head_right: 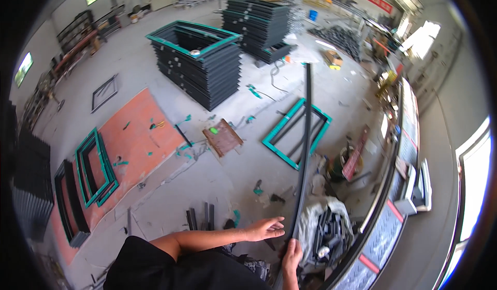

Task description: The person operates a control panel, cuts metal profiles using a saw machine, and places the cut pieces onto stacks of window frames on the floor.

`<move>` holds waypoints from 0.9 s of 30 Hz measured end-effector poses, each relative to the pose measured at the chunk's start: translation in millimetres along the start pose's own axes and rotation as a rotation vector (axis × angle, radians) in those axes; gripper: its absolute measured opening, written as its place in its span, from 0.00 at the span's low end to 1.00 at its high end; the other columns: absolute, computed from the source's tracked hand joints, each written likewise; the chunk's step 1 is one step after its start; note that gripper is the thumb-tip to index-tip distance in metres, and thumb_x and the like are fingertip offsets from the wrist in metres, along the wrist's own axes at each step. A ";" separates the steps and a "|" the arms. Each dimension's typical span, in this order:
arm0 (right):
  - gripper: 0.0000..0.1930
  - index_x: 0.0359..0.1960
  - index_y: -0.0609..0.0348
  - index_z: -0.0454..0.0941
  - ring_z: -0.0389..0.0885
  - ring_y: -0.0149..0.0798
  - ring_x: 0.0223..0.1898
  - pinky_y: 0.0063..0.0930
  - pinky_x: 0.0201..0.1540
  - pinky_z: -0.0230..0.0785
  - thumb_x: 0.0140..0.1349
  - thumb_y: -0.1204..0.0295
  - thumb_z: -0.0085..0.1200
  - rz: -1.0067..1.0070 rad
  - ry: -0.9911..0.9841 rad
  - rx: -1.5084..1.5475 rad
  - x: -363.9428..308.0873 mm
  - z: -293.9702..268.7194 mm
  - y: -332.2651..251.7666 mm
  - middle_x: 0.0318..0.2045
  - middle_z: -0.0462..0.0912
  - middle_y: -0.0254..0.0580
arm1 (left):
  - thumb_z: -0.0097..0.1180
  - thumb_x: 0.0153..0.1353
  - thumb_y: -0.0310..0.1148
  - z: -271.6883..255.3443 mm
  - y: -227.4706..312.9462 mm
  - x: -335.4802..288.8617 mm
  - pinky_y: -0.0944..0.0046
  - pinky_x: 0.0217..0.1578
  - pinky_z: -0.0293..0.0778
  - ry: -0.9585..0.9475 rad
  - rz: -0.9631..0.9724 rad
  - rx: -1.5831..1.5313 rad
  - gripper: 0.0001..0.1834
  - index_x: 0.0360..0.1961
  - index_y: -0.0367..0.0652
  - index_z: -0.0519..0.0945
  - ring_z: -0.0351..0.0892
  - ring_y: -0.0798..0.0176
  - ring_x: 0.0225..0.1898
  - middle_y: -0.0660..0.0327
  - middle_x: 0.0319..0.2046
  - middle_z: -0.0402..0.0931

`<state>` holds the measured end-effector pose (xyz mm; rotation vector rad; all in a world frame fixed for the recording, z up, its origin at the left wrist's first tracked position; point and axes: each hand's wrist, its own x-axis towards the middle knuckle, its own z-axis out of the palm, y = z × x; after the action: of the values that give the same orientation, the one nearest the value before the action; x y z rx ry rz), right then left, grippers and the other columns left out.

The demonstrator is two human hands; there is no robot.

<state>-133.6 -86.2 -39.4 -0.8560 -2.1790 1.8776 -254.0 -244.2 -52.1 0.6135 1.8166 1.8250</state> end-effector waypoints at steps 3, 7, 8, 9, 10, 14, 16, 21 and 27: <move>0.22 0.35 0.62 0.75 0.70 0.27 0.15 0.23 0.18 0.63 0.76 0.54 0.42 -0.014 -0.293 0.017 41.6 93.5 -62.9 0.19 0.73 0.33 | 0.57 0.68 0.48 -82.4 3.8 21.6 0.65 0.45 0.75 0.051 -0.056 -0.128 0.26 0.53 0.35 0.73 0.80 0.66 0.43 0.59 0.39 0.81; 0.21 0.36 0.63 0.74 0.71 0.28 0.16 0.23 0.19 0.65 0.76 0.54 0.43 -0.068 -0.471 -0.073 92.5 184.8 -97.9 0.19 0.74 0.34 | 0.59 0.68 0.45 -169.5 19.2 37.6 0.70 0.34 0.67 0.273 0.001 -0.538 0.19 0.42 0.36 0.77 0.68 0.73 0.31 0.68 0.28 0.72; 0.21 0.36 0.63 0.74 0.71 0.28 0.16 0.23 0.19 0.66 0.76 0.55 0.43 -0.086 -0.514 -0.095 106.3 204.7 -102.9 0.19 0.74 0.34 | 0.59 0.68 0.45 -189.2 14.1 40.8 0.70 0.34 0.67 0.314 0.003 -0.548 0.19 0.42 0.36 0.77 0.68 0.73 0.31 0.68 0.28 0.72; 0.21 0.36 0.63 0.74 0.72 0.29 0.16 0.23 0.20 0.66 0.76 0.56 0.43 -0.102 -0.557 -0.112 118.6 227.1 -105.5 0.19 0.74 0.34 | 0.58 0.69 0.42 -211.3 6.6 42.1 0.69 0.41 0.70 0.344 -0.053 -0.560 0.18 0.46 0.36 0.77 0.73 0.71 0.38 0.65 0.36 0.76; 0.20 0.35 0.64 0.74 0.73 0.29 0.17 0.25 0.20 0.68 0.76 0.57 0.44 -0.164 -0.574 -0.175 137.2 247.2 -106.1 0.19 0.76 0.36 | 0.57 0.70 0.40 -232.6 0.6 48.3 0.68 0.49 0.73 0.349 -0.105 -0.578 0.17 0.49 0.36 0.77 0.78 0.70 0.45 0.61 0.43 0.81; 0.18 0.33 0.64 0.75 0.76 0.47 0.21 0.39 0.24 0.69 0.73 0.59 0.49 -0.403 -0.504 -0.456 196.8 338.7 -133.6 0.21 0.79 0.47 | 0.62 0.66 0.42 -323.6 -4.5 73.8 0.71 0.36 0.67 0.523 -0.283 -0.453 0.17 0.45 0.37 0.78 0.68 0.75 0.33 0.70 0.33 0.73; 0.17 0.34 0.64 0.76 0.78 0.62 0.25 0.50 0.28 0.68 0.70 0.59 0.52 -0.559 -0.450 -0.642 228.3 392.2 -155.1 0.22 0.80 0.56 | 0.61 0.67 0.40 -370.0 -16.9 80.1 0.69 0.39 0.73 0.639 -0.265 -0.694 0.17 0.46 0.37 0.77 0.76 0.72 0.36 0.65 0.36 0.78; 0.16 0.37 0.61 0.77 0.80 0.59 0.25 0.48 0.28 0.70 0.68 0.57 0.55 -0.650 -0.447 -0.700 327.2 513.9 -213.3 0.24 0.81 0.54 | 0.56 0.69 0.39 -512.1 3.6 83.2 0.56 0.50 0.79 0.912 -0.259 -0.893 0.16 0.50 0.38 0.74 0.83 0.58 0.48 0.54 0.45 0.82; 0.16 0.38 0.61 0.76 0.78 0.60 0.27 0.49 0.28 0.69 0.66 0.59 0.58 -0.961 -0.327 -0.677 428.6 662.1 -340.3 0.27 0.80 0.55 | 0.52 0.69 0.46 -700.1 45.8 41.4 0.54 0.45 0.78 1.506 -0.003 -0.776 0.16 0.36 0.43 0.74 0.82 0.56 0.42 0.56 0.34 0.80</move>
<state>-901.5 -464.2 33.4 0.4838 -2.6944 0.8487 -725.9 -763.8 -16.7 -1.3826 1.3589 2.9745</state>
